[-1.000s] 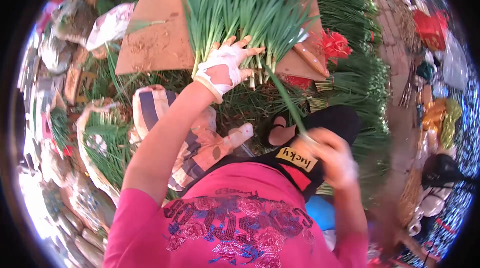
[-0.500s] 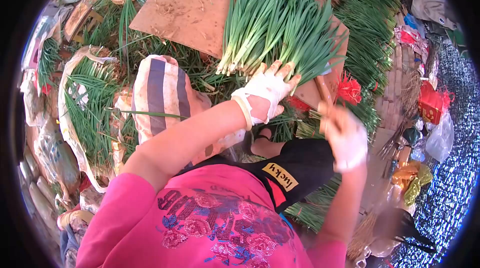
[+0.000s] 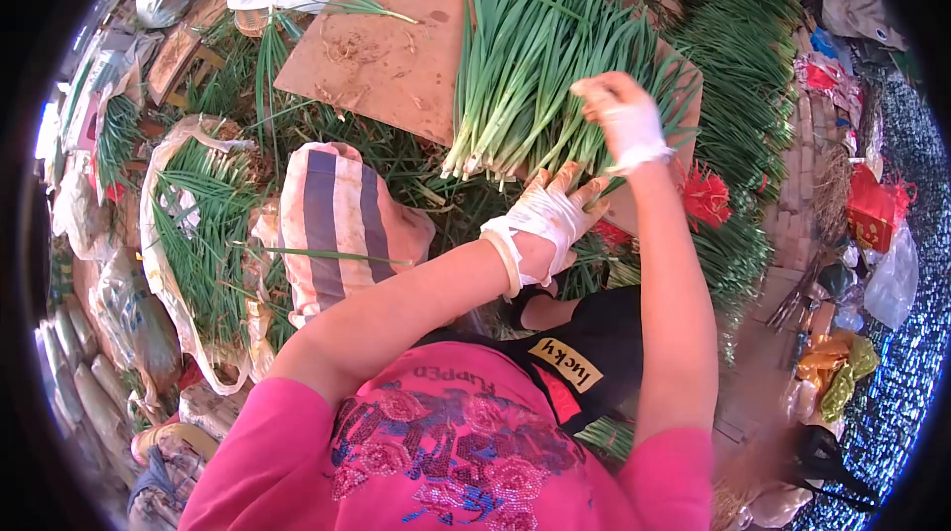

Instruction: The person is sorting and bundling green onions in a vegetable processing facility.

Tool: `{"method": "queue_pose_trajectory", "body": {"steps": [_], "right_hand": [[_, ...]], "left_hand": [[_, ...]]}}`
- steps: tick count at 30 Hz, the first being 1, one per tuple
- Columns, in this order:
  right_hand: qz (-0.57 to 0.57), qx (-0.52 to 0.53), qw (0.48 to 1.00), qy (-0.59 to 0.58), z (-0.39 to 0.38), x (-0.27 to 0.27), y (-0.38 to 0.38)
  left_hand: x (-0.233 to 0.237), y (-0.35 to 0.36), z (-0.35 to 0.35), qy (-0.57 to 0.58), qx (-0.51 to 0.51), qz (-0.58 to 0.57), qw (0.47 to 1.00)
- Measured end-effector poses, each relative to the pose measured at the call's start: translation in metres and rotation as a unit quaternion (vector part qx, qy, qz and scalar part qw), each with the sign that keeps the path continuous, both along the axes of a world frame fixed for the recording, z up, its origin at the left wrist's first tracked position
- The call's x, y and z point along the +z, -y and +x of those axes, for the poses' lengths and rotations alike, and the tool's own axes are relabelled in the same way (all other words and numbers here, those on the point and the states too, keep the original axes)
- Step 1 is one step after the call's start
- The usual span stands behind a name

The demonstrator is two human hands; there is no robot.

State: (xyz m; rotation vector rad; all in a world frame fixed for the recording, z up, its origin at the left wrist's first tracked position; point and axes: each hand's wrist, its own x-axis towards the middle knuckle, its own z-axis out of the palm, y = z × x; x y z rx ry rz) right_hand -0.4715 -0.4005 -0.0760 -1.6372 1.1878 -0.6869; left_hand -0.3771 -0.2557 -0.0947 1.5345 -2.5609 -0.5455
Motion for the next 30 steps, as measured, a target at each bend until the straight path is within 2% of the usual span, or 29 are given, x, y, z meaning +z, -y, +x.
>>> {"method": "queue_pose_trajectory", "body": {"steps": [1,2,4,5,6,7,8,12,14,15,17,18,19,20,21,22,24,25,26,28,30], "right_hand": [[0.013,-0.015,0.991,0.13,-0.006,0.014,-0.005],[0.015,-0.02,0.985,0.169,-0.011,0.03,-0.007],[-0.05,-0.063,0.996,0.046,-0.007,0.052,-0.018],[-0.056,-0.016,0.998,0.011,-0.002,0.048,-0.02],[-0.04,0.008,0.991,-0.128,0.003,0.04,-0.019],[-0.17,0.074,0.946,-0.264,0.003,0.025,-0.015],[-0.292,0.139,0.862,-0.39,0.006,0.016,-0.014],[-0.339,0.244,0.679,-0.604,0.032,-0.008,-0.002],[-0.3,0.308,0.624,-0.652,0.045,-0.002,-0.002],[-0.278,0.338,0.594,-0.675,0.048,0.001,-0.002],[-0.312,0.339,0.635,-0.621,0.038,-0.01,0.004],[-0.329,0.338,0.653,-0.593,0.031,-0.013,0.008],[-0.354,0.27,0.778,-0.443,0.017,-0.013,0.004],[-0.374,0.223,0.849,-0.298,0.011,-0.015,0.007],[-0.188,0.128,0.959,-0.167,0.005,-0.017,0.013],[0.014,0.024,0.999,-0.025,0.003,-0.005,0.008],[0.036,-0.059,0.992,0.105,-0.006,0.019,-0.004],[0.057,-0.041,0.967,0.244,-0.015,0.024,-0.007],[0.065,-0.023,0.96,0.271,-0.02,0.028,-0.008],[0.015,-0.054,0.988,0.143,-0.015,0.029,-0.017],[0.07,-0.03,0.995,0.071,-0.018,0.007,-0.008]], "left_hand": [[-0.003,-0.001,0.0,-0.005,0.001,-0.007,1.0],[-0.006,-0.002,-0.001,-0.011,0.0,-0.013,1.0],[-0.008,-0.002,-0.006,-0.003,0.007,-0.018,1.0],[-0.008,-0.003,-0.008,0.002,0.009,-0.021,1.0],[-0.009,-0.002,-0.009,0.013,0.0,-0.013,1.0],[-0.006,-0.001,-0.01,0.024,-0.008,-0.006,1.0],[-0.005,-0.001,-0.011,0.034,-0.014,0.003,0.999],[-0.018,0.003,-0.02,0.048,-0.01,-0.022,0.999],[-0.02,0.004,-0.02,0.035,-0.002,-0.049,0.998],[-0.021,0.004,-0.021,0.048,-0.008,-0.025,0.998],[0.002,0.003,-0.015,0.072,-0.025,0.02,0.997],[-0.001,0.003,-0.015,0.06,-0.022,0.009,0.998],[-0.007,0.003,-0.014,0.048,-0.018,-0.002,0.999],[-0.006,0.002,-0.012,0.037,-0.012,-0.012,0.999],[-0.006,0.001,-0.011,0.039,-0.015,-0.013,0.999],[-0.008,0.001,-0.01,0.028,-0.011,-0.016,0.999],[-0.012,0.0,-0.011,0.008,-0.009,-0.021,1.0],[-0.013,-0.001,-0.011,0.008,-0.003,-0.013,1.0],[-0.013,-0.001,-0.013,0.012,-0.004,-0.004,1.0],[-0.01,0.001,-0.013,0.023,-0.011,0.008,1.0],[0.012,-0.013,0.002,0.025,-0.029,-0.034,0.999]]}}
